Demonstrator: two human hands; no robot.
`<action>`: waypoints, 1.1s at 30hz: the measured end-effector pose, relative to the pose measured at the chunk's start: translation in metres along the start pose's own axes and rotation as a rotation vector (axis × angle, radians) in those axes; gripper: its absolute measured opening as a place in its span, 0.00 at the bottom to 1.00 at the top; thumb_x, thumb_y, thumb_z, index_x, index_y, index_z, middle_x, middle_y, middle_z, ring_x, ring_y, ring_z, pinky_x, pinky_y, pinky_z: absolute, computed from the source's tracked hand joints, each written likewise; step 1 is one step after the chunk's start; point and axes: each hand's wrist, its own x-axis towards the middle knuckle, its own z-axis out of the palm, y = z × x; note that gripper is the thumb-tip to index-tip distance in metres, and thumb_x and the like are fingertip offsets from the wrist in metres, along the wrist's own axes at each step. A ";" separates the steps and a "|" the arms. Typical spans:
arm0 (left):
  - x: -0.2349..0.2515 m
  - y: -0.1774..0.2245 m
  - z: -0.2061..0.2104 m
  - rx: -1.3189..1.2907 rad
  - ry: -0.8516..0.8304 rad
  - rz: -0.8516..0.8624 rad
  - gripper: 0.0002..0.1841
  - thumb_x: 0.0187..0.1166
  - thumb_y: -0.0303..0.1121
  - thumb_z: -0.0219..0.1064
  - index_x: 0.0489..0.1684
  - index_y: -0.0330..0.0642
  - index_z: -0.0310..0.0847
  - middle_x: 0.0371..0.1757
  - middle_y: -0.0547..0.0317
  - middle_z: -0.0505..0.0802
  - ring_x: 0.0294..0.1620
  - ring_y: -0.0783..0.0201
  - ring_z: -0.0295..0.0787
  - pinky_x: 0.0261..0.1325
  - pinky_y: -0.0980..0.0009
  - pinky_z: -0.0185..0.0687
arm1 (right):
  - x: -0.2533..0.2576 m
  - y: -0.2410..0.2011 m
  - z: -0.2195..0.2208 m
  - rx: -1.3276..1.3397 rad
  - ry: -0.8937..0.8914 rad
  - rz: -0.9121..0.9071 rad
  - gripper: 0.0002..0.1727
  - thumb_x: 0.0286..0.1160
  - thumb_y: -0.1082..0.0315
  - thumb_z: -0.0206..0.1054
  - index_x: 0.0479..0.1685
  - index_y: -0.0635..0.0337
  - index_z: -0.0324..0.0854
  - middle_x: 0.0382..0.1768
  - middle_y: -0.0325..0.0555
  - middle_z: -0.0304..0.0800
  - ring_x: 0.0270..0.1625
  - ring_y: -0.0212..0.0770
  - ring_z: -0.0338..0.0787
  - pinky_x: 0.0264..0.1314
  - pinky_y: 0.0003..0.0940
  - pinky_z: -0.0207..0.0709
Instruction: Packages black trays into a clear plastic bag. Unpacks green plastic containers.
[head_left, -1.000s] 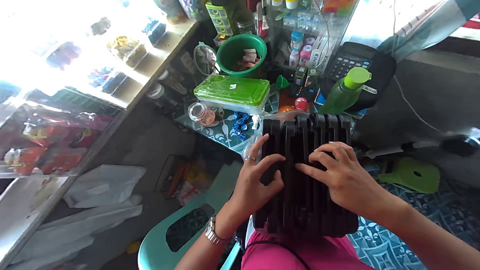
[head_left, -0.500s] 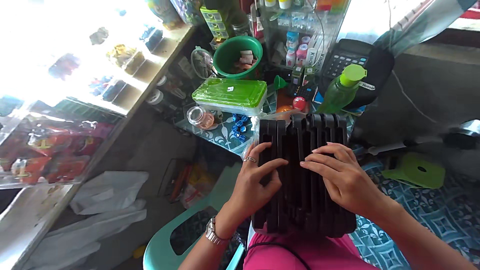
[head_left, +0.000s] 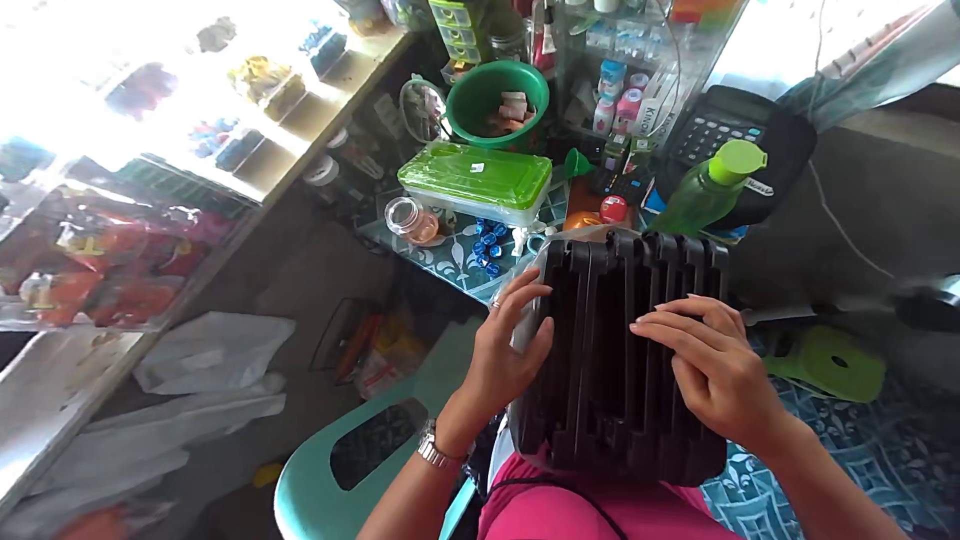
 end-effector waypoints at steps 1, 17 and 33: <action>0.002 0.000 0.000 0.026 -0.012 0.015 0.13 0.79 0.28 0.65 0.58 0.34 0.85 0.77 0.40 0.80 0.76 0.58 0.81 0.70 0.65 0.83 | 0.000 0.000 0.000 0.006 0.002 -0.002 0.24 0.78 0.73 0.47 0.60 0.47 0.89 0.59 0.37 0.94 0.73 0.45 0.81 0.82 0.46 0.60; 0.015 0.015 -0.012 0.278 -0.332 -0.147 0.24 0.76 0.58 0.66 0.52 0.47 0.81 0.84 0.41 0.68 0.79 0.52 0.73 0.68 0.54 0.79 | 0.002 0.001 -0.001 0.020 0.002 0.012 0.24 0.78 0.74 0.47 0.59 0.46 0.89 0.58 0.36 0.95 0.73 0.43 0.81 0.83 0.44 0.59; 0.035 0.030 0.004 0.563 -0.423 0.355 0.29 0.75 0.33 0.59 0.74 0.76 0.82 0.92 0.45 0.63 0.92 0.24 0.39 0.78 0.15 0.32 | 0.003 -0.006 0.006 0.033 0.104 0.030 0.22 0.72 0.73 0.55 0.49 0.45 0.96 0.52 0.49 0.90 0.72 0.48 0.77 0.78 0.32 0.66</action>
